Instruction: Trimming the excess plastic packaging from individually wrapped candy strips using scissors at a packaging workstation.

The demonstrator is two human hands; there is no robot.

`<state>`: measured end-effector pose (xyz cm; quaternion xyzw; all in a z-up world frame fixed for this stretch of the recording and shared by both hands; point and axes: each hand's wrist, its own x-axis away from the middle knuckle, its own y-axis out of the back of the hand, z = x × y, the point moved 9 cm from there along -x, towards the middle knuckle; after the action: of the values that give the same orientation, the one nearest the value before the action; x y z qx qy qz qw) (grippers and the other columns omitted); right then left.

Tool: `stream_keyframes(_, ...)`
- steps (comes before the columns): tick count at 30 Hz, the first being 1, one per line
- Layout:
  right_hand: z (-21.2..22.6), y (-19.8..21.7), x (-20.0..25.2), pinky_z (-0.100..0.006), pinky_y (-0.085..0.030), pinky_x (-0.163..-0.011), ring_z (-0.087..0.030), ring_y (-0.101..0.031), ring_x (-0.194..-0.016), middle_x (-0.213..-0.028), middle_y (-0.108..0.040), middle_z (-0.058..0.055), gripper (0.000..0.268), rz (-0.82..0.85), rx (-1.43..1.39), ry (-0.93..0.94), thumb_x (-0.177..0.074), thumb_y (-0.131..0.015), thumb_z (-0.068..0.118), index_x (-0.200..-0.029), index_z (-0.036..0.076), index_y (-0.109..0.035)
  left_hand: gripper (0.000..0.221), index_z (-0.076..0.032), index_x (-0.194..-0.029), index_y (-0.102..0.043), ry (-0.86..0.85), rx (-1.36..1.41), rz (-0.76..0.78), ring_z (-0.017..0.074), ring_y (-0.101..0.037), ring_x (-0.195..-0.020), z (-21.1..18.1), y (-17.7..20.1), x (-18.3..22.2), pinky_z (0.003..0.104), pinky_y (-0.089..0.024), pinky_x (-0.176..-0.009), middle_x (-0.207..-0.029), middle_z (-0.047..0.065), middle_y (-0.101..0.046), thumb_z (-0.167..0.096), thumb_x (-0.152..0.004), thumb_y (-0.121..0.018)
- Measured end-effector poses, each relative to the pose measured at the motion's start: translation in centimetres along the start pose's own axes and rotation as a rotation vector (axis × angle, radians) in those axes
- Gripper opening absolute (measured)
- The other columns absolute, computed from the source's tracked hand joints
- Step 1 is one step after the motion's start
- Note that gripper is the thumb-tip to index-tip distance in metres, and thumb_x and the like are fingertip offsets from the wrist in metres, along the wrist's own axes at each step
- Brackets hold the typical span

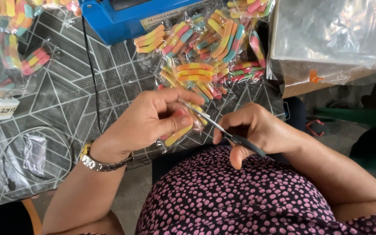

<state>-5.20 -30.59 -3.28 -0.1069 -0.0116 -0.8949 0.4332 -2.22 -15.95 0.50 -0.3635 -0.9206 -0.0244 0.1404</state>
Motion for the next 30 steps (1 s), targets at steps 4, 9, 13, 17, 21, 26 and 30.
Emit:
stream_keyframes(4,0.2,-0.8,-0.1,-0.021,-0.037,-0.052,-0.007,-0.052,-0.058,-0.067,-0.064,-0.002,0.061,0.045,-0.13,-0.019,-0.066,-0.083,0.051,-0.104,0.003,-0.076,0.021,-0.013,-0.117,-0.069,-0.005,-0.212,0.044,0.0006,-0.05,-0.046,-0.7,-1.3,-0.2,0.015,-0.047,-0.051,-0.061,-0.007,-0.066,-0.012,-0.096,-0.071)
stream_keyframes(9,0.2,-0.8,-0.2,-0.021,-0.038,-0.058,-0.006,-0.051,-0.064,-0.071,-0.062,0.003,0.059,0.044,-0.068,0.002,-0.065,-0.083,0.052,-0.101,0.006,-0.076,0.02,-0.02,-0.113,-0.071,0.127,-0.304,0.013,0.0014,-0.067,-0.062,-0.2,-1.4,-0.3,0.02,-0.055,-0.067,-0.069,-0.007,-0.074,-0.02,-0.093,-0.073)
stream_keyframes(13,-0.1,-0.5,-0.1,-0.021,-0.042,-0.061,-0.006,-0.059,-0.069,-0.079,-0.071,0.002,0.06,0.035,-0.008,0.047,-0.064,-0.081,0.055,-0.099,0.007,-0.077,0.023,-0.021,-0.114,-0.072,0.153,-0.349,0.004,0.0024,-0.072,-0.069,-0.1,-1.3,-0.2,0.02,-0.057,-0.067,-0.075,-0.005,-0.077,-0.024,-0.091,-0.074)
stream_keyframes(17,-0.4,-0.8,-0.1,-0.02,-0.037,-0.054,-0.005,-0.05,-0.061,-0.072,-0.064,0.003,0.058,0.049,-0.116,0.029,-0.065,-0.084,0.049,-0.102,0.005,-0.076,0.022,-0.02,-0.114,-0.073,0.099,-0.395,0.013,0.004,-0.058,-0.057,-0.4,-1.6,-0.4,0.021,-0.044,-0.055,-0.07,-0.005,-0.074,-0.025,-0.092,-0.073)
stream_keyframes(21,0.1,-0.3,-0.1,-0.02,-0.04,-0.059,-0.005,-0.053,-0.065,-0.075,-0.067,0.004,0.055,0.04,-0.035,0.092,-0.065,-0.084,0.05,-0.1,0.008,-0.077,0.021,-0.024,-0.113,-0.074,0.182,-0.374,0.047,0.0056,-0.05,-0.044,-0.2,-2.1,-0.9,0.022,-0.045,-0.051,-0.078,-0.003,-0.081,-0.024,-0.092,-0.072)
stream_keyframes(26,1.1,1.8,1.7,-0.021,-0.045,-0.048,-0.007,-0.061,-0.051,-0.065,-0.071,0.0,0.056,-0.008,-0.013,0.202,-0.065,-0.082,0.054,-0.097,0.007,-0.077,0.016,-0.017,-0.11,-0.076,0.044,-0.477,0.053,0.0031,-0.041,-0.043,-2.0,-3.0,-1.5,0.021,-0.033,-0.046,-0.056,-0.009,-0.057,-0.019,-0.094,-0.072)
stream_keyframes(30,1.3,5.9,6.2,-0.029,-0.062,-0.064,-0.013,-0.071,-0.064,-0.098,-0.079,-0.012,0.055,-0.282,-0.082,0.442,-0.076,-0.083,0.057,-0.102,0.009,-0.073,0.017,-0.016,-0.115,-0.068,-0.273,-0.542,0.016,0.0014,-0.042,-0.043,-7.8,-3.6,-3.0,0.014,-0.036,-0.038,-0.08,-0.002,-0.07,-0.024,-0.104,-0.058)
